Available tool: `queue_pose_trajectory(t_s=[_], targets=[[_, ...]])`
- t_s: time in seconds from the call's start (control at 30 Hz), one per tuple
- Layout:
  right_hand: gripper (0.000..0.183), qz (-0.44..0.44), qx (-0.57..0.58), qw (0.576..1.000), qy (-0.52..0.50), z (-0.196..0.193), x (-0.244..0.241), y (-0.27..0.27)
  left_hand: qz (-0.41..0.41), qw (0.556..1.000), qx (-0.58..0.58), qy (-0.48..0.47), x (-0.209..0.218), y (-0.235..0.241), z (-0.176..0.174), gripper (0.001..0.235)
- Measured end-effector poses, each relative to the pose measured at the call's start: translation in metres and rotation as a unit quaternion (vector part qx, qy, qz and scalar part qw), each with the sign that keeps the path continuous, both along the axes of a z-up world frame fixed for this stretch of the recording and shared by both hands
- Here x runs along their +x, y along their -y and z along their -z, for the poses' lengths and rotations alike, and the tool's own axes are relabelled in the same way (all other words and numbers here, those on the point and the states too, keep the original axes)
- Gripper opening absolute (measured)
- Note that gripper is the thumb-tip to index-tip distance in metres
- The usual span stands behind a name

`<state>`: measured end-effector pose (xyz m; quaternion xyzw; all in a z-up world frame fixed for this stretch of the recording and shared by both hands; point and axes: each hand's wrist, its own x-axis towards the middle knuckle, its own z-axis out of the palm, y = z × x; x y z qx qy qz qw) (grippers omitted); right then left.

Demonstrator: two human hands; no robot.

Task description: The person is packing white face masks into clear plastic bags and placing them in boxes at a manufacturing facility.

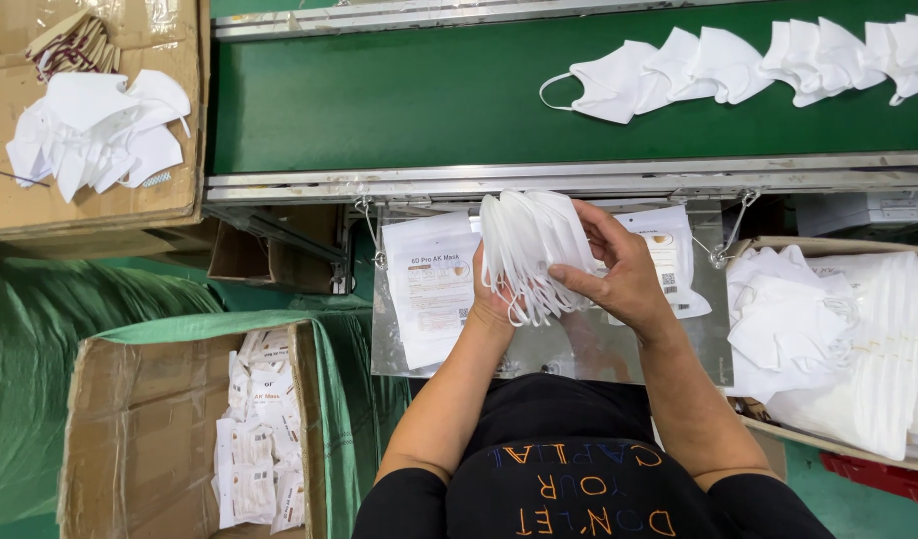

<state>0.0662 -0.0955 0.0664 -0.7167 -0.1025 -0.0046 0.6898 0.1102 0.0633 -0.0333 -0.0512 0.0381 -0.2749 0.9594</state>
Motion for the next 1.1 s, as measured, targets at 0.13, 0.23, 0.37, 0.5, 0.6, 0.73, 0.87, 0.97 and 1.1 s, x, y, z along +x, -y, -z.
queue_pose_trajectory(t_s=[0.13,0.23,0.37,0.5,0.6,0.73,0.87,0.97,1.1], targets=[[0.077,0.012,-0.022,1.000,-0.002,0.003,0.000,-0.001,-0.005,1.000,0.010,-0.002,0.001,0.001,-0.009,0.053],[0.077,0.015,-0.017,1.000,-0.008,0.006,0.000,-0.002,-0.008,1.000,0.027,-0.007,0.002,0.000,-0.002,0.053],[0.075,0.030,-0.013,0.999,-0.001,0.024,0.005,0.000,0.014,1.000,0.000,0.013,0.011,0.001,0.019,0.049],[0.074,0.049,-0.005,0.998,0.034,0.047,0.013,-0.006,-0.031,0.965,0.258,0.029,0.018,0.003,0.042,0.056],[0.056,0.137,-0.042,0.989,-0.024,0.060,0.029,-0.024,-0.160,0.834,0.508,0.143,0.022,-0.007,0.023,0.056],[0.046,0.158,0.100,0.980,-0.067,0.090,0.057,-0.028,-0.124,0.876,0.460,0.081,0.035,-0.021,0.017,0.058],[0.028,0.143,0.033,0.988,-0.040,0.117,0.090,-0.005,-0.049,0.892,0.446,0.053,0.077,-0.055,0.051,0.045],[0.025,0.246,-0.064,0.967,-0.012,0.115,0.115,0.042,-0.027,0.762,0.629,0.150,0.132,-0.083,0.018,0.039],[0.025,0.325,-0.242,0.913,0.039,0.105,0.160,0.103,0.063,0.599,0.707,0.371,0.228,-0.061,-0.015,0.043]])
